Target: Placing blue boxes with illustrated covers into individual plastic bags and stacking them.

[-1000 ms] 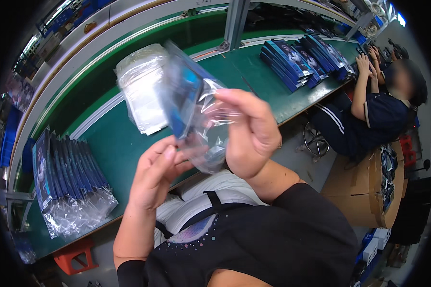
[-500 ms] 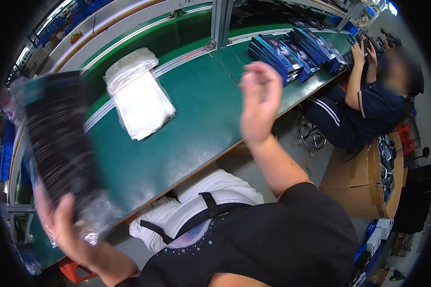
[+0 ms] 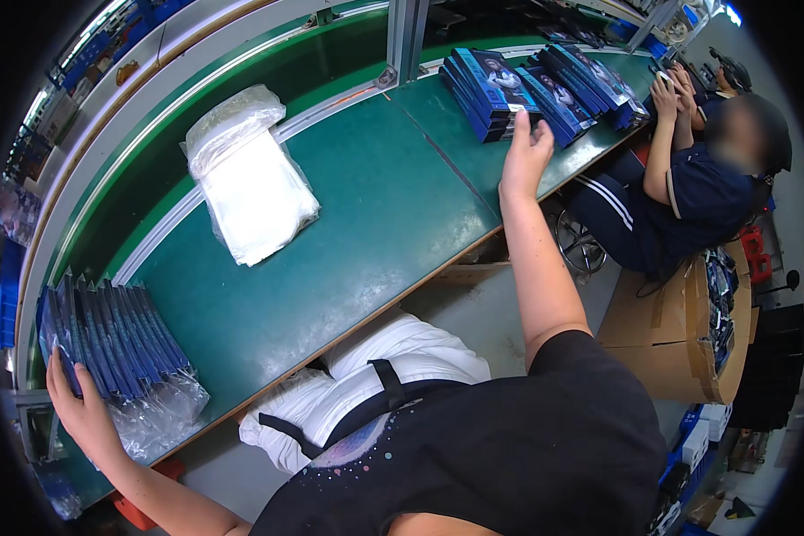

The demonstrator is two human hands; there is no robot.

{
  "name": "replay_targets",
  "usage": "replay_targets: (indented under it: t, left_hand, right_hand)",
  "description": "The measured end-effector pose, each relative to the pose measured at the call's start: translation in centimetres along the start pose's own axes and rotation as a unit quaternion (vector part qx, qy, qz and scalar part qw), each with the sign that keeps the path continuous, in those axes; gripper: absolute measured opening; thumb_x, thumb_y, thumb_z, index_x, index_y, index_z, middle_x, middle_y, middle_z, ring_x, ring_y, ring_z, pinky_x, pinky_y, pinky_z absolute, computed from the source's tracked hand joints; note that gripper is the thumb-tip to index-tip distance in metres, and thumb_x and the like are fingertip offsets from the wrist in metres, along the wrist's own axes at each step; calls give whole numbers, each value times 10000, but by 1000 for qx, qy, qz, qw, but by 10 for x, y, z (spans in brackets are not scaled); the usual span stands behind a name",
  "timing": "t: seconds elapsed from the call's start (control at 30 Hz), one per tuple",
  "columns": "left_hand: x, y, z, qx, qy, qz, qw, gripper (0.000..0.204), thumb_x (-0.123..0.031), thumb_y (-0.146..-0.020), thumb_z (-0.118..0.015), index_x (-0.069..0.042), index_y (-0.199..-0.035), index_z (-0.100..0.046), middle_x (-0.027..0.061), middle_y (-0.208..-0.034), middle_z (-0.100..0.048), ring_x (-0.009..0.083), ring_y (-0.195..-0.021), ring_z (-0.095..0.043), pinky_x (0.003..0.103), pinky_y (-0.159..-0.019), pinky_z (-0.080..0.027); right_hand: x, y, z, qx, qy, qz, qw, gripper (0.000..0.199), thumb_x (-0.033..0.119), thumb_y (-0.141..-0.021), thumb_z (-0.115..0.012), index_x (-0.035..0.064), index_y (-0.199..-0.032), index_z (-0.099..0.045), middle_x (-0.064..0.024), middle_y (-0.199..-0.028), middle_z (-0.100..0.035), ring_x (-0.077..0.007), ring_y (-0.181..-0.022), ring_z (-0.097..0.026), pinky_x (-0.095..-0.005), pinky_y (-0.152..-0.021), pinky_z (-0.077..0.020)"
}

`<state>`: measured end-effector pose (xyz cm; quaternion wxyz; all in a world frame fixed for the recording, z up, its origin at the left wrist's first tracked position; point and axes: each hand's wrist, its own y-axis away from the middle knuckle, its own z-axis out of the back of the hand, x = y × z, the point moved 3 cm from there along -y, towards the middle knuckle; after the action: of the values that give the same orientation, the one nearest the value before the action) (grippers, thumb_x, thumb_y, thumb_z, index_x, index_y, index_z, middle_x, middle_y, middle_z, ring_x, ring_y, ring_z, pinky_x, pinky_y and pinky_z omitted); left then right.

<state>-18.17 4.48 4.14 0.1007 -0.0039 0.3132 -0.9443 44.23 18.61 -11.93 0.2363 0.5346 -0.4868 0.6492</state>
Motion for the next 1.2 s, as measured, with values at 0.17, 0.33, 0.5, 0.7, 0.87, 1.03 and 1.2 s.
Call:
replay_targets:
  t: [0.17,0.33,0.5,0.7,0.87,1.03,1.2]
  left_hand:
    - [-41,11,18,-106,-121,-26,987,391,-216,-926,-537,-72,-1289,-523,146,-1354,-467,341,-1262,-420,435,-1048,-314]
    - [-112,23,38,-237,84,-204,946,277,-89,-900,-560,-24,-1166,-600,154,-1266,-542,341,-1218,-471,442,-1036,-339]
    - [-167,45,-45,-13,249,-295,922,260,-29,-790,-633,-51,-1048,-646,109,-1138,-604,305,-1125,-545,414,-938,-412]
    - [-177,48,-131,105,265,-267,921,200,-22,-785,-623,-61,-975,-672,52,-1070,-632,237,-1032,-574,386,-896,-401]
    - [-172,42,-139,101,261,-281,918,247,-10,-765,-622,-63,-1003,-664,67,-1008,-636,248,-952,-584,372,-845,-428]
    - [-173,41,-134,90,280,-275,915,247,15,-757,-598,-49,-988,-658,80,-961,-622,260,-923,-582,358,-797,-460]
    - [-172,45,-130,99,312,-255,910,282,48,-769,-578,-17,-1040,-621,115,-956,-586,289,-900,-570,361,-786,-478]
  right_hand:
    - [-1,-59,-17,45,-62,-43,996,714,449,-779,-713,-143,-1134,-529,-212,-1079,-592,-252,-981,-564,-325,-891,-425]
    - [-11,-67,-33,258,-156,-168,939,436,151,-723,-783,-59,-1068,-620,-93,-932,-658,-151,-825,-616,-264,-775,-462]
    - [0,-15,-29,298,-183,-185,918,403,91,-743,-751,-68,-1083,-604,-94,-942,-659,-138,-829,-627,-248,-750,-469]
    - [24,35,-16,351,-172,-203,898,357,101,-807,-684,-52,-1113,-580,-91,-970,-652,-125,-849,-630,-234,-757,-485]
    - [48,52,-21,410,-93,-194,886,503,191,-741,-752,-72,-1134,-582,-105,-983,-641,-134,-890,-597,-253,-815,-443]
    - [86,58,-40,482,163,79,857,800,405,-695,-749,-102,-1253,-480,-214,-1089,-603,-262,-1022,-585,-320,-935,-416]
    - [119,89,-61,462,339,221,789,857,409,-639,-771,-15,-1314,-456,-230,-1235,-528,-321,-1126,-544,-362,-953,-428]
